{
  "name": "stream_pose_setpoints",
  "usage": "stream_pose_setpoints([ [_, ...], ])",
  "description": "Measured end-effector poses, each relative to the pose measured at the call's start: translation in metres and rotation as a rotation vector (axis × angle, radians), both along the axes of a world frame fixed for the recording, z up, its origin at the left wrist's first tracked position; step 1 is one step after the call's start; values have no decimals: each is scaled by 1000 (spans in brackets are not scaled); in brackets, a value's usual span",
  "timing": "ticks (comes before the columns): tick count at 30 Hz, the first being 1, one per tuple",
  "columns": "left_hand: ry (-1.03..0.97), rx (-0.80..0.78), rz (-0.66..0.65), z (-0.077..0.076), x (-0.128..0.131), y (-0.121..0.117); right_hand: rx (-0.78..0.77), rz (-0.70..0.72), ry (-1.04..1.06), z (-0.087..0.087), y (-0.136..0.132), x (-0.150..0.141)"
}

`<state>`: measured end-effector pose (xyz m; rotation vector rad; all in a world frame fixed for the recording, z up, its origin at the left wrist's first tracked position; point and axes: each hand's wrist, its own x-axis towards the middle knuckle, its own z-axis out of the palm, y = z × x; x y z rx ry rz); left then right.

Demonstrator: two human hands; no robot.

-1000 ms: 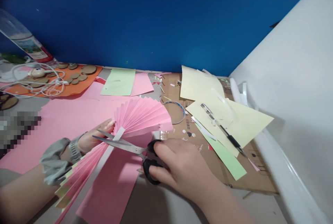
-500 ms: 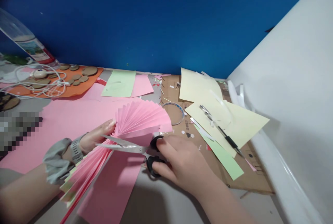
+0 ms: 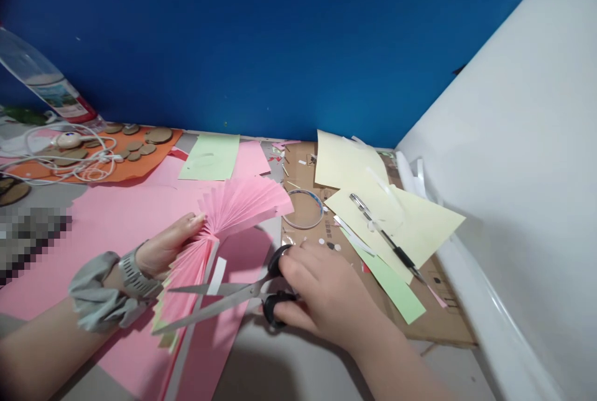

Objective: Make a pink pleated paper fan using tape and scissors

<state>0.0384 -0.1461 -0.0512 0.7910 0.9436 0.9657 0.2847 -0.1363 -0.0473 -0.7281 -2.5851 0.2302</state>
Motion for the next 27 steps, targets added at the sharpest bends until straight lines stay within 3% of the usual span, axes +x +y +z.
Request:
stream_pose_setpoints([
  [4, 71, 130, 24, 4, -14, 12, 74, 47, 21, 2, 0, 2],
  [6, 362, 178, 28, 3, -23, 18, 92, 59, 8, 4, -1, 3],
  [10, 848, 444, -20, -4, -29, 22, 107, 74, -1, 6, -1, 4],
  [13, 1003, 715, 163, -4, -26, 18, 103, 94, -11, 7, 0, 3],
  [15, 972, 815, 219, 1, -23, 13, 106, 84, -49, 7, 0, 2],
  [18, 790, 834, -34, 12, -18, 5, 92, 45, -142, 6, 1, 1],
  [21, 759, 806, -304, 19, -13, 2, 12, -5, -259, 5, 3, 0],
  [23, 794, 779, -371, 20, -10, 2, -32, -32, -306, 5, 4, 0],
  [27, 837, 777, -367, 15, -7, 3, -37, -55, -336, 3, 6, 0],
])
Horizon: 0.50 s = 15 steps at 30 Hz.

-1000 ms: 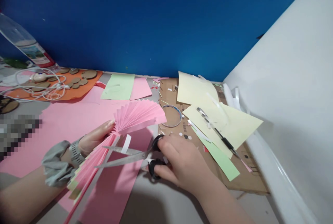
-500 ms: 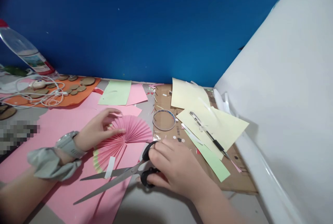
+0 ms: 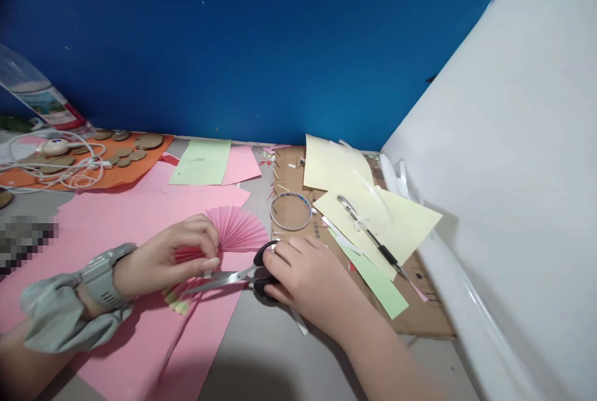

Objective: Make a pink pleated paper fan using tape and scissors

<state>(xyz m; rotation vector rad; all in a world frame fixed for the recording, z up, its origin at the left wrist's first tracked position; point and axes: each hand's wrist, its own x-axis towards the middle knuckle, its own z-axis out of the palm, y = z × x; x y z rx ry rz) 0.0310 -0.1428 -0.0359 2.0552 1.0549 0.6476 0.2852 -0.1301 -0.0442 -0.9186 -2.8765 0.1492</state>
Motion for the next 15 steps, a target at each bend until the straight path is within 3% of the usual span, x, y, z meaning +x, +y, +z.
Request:
stream_pose_setpoints([
  [3, -47, 40, 86, -6, -1, 2, 47, -24, -6, -2, 1, 0],
  [6, -170, 152, 287, -13, -4, 4, 106, -106, 31, -4, 3, 2],
  [10, -288, 199, 536, -23, -6, 7, 152, -480, 78, -10, 12, 16],
  [12, -357, 138, 591, -27, -6, 9, 164, -634, 37, -12, 18, 27],
  [15, -405, 43, 612, -31, -4, 10, 141, -743, 9, -15, 26, 43],
])
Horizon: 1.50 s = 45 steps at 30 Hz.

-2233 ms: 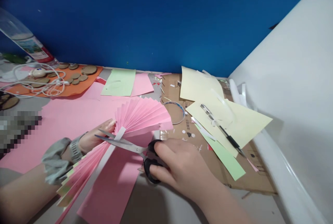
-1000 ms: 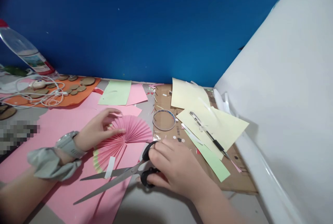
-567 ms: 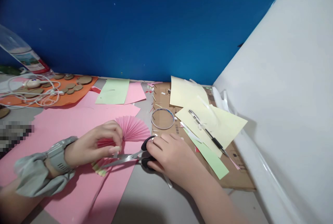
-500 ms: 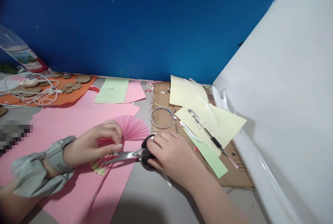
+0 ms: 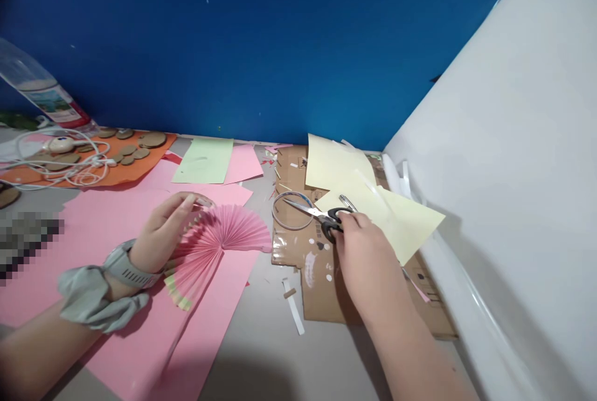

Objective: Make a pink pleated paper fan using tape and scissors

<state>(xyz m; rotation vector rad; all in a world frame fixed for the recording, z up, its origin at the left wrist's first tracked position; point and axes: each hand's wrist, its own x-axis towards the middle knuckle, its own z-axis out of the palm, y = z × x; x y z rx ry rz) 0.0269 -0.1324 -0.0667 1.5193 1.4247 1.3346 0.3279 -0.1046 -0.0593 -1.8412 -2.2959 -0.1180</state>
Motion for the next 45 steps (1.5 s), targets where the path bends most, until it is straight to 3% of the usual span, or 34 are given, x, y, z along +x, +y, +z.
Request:
stream_pose_setpoints([
  [2, 34, -55, -40, -2, 0, 1, -5, -29, 7, 0, 2, 5],
  [5, 241, -73, -91, -5, 0, 3, 46, 9, 98, 2, 1, 1],
  [7, 427, -16, -99, -8, -2, 4, 39, 168, 213, 5, -5, -11],
  [10, 567, 72, -108, -11, -3, 6, -138, 483, 293, 10, -21, -40],
  [11, 575, 83, -112, -12, -4, 6, -262, 579, 316, 11, -27, -51],
  [13, 573, 90, -109, -12, -4, 7, -335, 633, 314, 12, -38, -71],
  [16, 568, 89, -107, -11, -5, 8, -395, 604, 303, 9, -47, -93],
  [23, 541, 61, -103, -11, -5, 8, -272, 526, 284, -11, -34, -119],
  [37, 521, 68, -99, -10, -3, 7, -207, 532, 348, -19, -32, -124],
  [41, 414, 140, -115, 1, -2, 0, -201, 457, 532, -12, -32, -118],
  [45, 323, 194, -285, 12, 0, -11, -118, 353, 769, -7, -31, -113],
])
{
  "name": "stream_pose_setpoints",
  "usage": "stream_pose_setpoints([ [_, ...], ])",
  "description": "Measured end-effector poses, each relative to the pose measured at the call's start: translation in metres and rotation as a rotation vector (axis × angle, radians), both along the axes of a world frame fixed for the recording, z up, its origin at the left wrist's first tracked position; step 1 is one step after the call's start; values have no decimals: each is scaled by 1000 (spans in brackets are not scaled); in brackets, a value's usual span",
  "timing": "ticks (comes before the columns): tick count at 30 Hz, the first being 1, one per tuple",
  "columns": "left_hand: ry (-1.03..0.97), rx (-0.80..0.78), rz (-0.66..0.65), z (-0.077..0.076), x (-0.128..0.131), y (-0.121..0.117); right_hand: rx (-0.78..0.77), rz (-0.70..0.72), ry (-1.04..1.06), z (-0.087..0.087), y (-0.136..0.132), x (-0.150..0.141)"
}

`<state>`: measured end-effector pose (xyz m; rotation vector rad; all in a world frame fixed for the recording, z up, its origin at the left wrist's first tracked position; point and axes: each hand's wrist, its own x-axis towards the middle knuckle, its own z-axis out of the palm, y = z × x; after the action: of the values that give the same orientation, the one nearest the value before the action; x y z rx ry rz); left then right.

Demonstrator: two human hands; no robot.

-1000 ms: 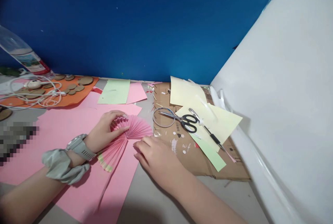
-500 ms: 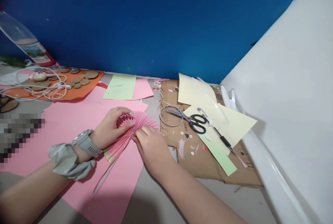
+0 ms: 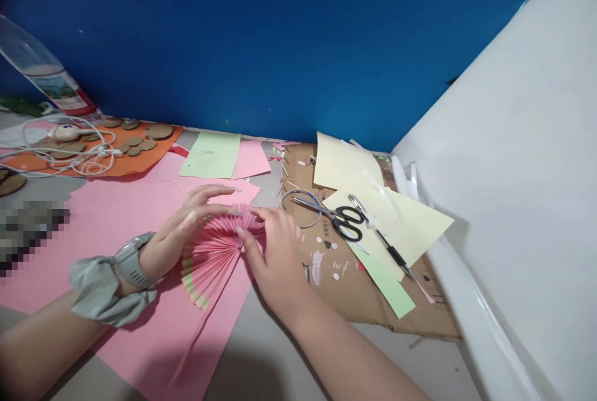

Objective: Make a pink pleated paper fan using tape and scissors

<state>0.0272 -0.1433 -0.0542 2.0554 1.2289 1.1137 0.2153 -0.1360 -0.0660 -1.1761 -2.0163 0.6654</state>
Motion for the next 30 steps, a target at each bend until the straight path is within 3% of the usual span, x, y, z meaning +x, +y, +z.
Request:
stream_pose_setpoints([
  [4, 31, -1, -82, 3, 1, -2, -41, 15, 103, 0, 2, 1],
  [12, 95, 58, -122, 1, 1, 1, -89, 17, 187, -1, 5, 1],
  [21, 219, 104, -34, -1, 5, 0, 46, 50, 219, 3, 1, 2],
  [25, 234, 15, 177, 19, 4, -2, 111, -17, 287, 1, 1, 4],
  [27, 311, -65, 189, 33, 8, -16, 111, -11, 304, 0, 2, 5],
  [29, 631, -377, 153, 40, 17, -40, 117, 20, 311, 0, 2, 5],
  [30, 765, -462, 199, 41, 21, -55, 123, 42, 312, 0, 2, 5],
])
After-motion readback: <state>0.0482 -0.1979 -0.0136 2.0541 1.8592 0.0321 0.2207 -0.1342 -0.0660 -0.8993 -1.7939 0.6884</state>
